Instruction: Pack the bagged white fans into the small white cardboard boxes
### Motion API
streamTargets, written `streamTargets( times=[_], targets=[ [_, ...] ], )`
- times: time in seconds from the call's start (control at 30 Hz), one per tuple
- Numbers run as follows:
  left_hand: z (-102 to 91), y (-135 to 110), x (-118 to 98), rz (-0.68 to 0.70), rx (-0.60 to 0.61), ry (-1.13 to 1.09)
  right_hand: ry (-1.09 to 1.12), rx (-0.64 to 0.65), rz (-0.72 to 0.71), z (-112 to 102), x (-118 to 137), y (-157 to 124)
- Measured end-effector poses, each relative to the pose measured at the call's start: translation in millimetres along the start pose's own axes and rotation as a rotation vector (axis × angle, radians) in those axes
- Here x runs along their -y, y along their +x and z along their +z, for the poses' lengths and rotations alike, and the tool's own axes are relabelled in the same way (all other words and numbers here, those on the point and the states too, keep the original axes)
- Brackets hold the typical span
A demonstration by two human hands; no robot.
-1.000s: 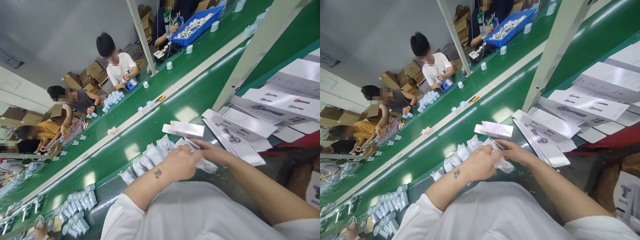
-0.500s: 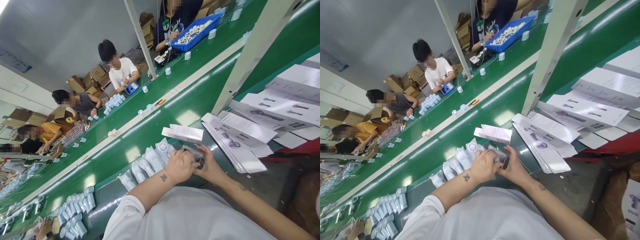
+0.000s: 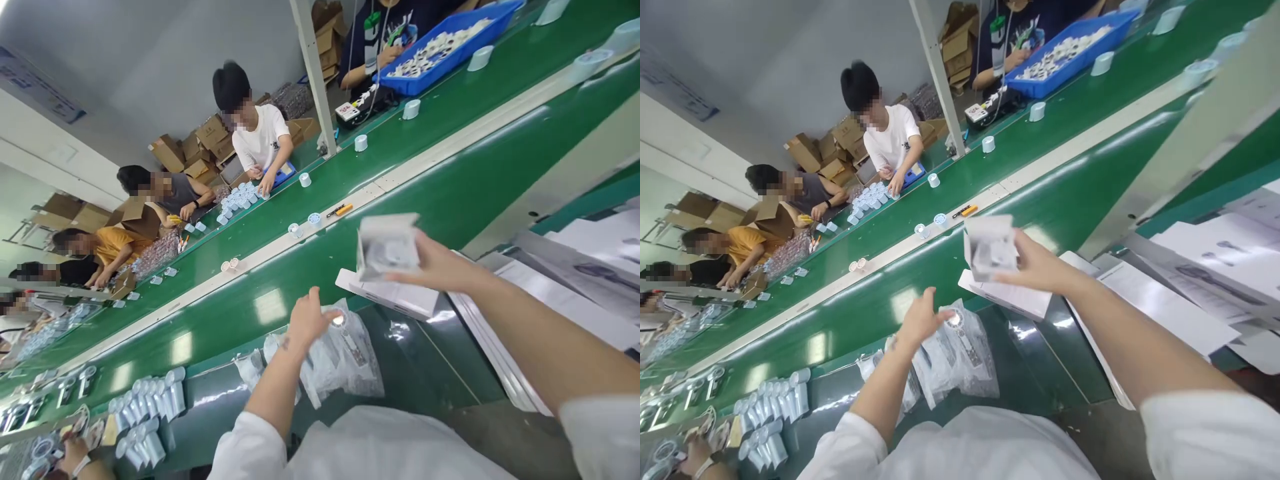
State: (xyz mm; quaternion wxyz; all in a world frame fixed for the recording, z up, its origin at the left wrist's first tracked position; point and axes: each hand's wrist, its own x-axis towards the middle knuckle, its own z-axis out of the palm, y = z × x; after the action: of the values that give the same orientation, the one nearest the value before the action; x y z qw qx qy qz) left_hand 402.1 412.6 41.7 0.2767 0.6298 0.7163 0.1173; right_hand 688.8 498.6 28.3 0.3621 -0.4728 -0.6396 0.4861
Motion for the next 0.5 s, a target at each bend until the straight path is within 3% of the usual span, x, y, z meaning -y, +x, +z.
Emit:
streamTargets(
  times=[0.07, 0.13, 0.23, 0.33, 0.5],
  targets=[
    [23.6, -24.7, 6.7, 0.117, 0.092, 0.269, -0.047, 0.055, -0.058, 12.6, -9.2, 65.7],
    [51.3, -47.3, 13.6, 0.389, 0.231, 0.517, -0.071, 0.119, -0.081, 37.9, -22.6, 117.5],
    [81.7, -57.2, 26.2, 0.78, 0.293, 0.792, -0.102, 0.2, -0.089, 76.4, -42.2, 160.2],
    [92.2, -45.2, 35.7, 0.966, 0.269, 0.878, -0.172, 0.205, -0.044, 93.8, -57.3, 168.4],
    [81.8, -32.9, 26.9, 0.982, 0.376, 0.693, -0.419, 0.161, 0.197, 84.7, -77.2, 137.2]
  ],
)
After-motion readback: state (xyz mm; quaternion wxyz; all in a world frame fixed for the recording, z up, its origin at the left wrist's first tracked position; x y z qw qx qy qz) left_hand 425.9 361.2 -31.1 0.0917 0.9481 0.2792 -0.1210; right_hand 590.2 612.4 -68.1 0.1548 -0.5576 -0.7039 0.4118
